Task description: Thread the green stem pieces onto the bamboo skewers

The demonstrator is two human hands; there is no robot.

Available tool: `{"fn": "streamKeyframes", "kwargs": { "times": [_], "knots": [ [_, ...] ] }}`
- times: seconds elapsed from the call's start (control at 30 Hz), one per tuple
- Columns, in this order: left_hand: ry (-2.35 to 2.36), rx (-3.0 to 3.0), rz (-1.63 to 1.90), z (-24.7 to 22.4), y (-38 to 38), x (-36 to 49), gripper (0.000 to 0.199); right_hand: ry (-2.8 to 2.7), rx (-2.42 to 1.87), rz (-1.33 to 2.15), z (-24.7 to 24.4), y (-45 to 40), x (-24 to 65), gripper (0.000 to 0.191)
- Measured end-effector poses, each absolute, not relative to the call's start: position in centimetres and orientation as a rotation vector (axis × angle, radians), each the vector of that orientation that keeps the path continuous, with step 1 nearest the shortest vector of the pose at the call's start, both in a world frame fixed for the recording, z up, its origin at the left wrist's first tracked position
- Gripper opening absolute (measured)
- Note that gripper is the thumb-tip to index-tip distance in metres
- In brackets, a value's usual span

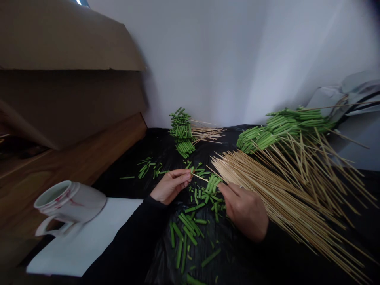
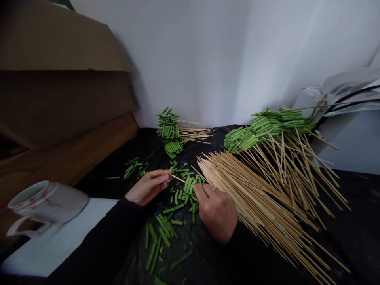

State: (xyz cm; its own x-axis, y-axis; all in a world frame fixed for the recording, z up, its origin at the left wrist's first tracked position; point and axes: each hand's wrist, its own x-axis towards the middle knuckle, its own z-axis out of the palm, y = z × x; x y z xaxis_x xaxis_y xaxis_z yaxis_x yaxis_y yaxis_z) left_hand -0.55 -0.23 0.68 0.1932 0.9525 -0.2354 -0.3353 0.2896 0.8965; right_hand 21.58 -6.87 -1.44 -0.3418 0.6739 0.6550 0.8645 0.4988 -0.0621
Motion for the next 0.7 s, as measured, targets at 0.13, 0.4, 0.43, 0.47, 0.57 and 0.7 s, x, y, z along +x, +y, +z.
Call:
{"fn": "streamKeyframes", "kwargs": {
  "times": [0.13, 0.4, 0.43, 0.47, 0.57, 0.7],
  "knots": [
    [0.956, 0.809, 1.062, 0.7, -0.31, -0.42, 0.029, -2.115, -1.259, -0.37, -1.48, -6.9, 21.5, 0.027],
    [0.849, 0.72, 1.028, 0.33, -0.19, -0.73, 0.025, -2.082, -1.218, -0.387, -1.3, -6.94, 21.33, 0.028],
    [0.835, 0.71, 1.018, 0.28, -0.16, -0.79, 0.023, -2.082, -1.216, -0.388, -1.27, -6.97, 21.3, 0.028],
    [0.825, 0.7, 1.005, 0.23, -0.12, -0.83, 0.022, -2.081, -1.214, -0.389, -1.26, -6.99, 21.27, 0.028],
    [0.814, 0.668, 0.961, 0.14, -0.04, -0.91, 0.02, -2.081, -1.213, -0.381, -1.35, -7.08, 21.17, 0.028],
    [0.824, 0.651, 0.932, 0.09, -0.02, -0.85, 0.017, -2.077, -1.208, -0.355, -1.59, -7.16, 21.08, 0.027]
  ]
}}
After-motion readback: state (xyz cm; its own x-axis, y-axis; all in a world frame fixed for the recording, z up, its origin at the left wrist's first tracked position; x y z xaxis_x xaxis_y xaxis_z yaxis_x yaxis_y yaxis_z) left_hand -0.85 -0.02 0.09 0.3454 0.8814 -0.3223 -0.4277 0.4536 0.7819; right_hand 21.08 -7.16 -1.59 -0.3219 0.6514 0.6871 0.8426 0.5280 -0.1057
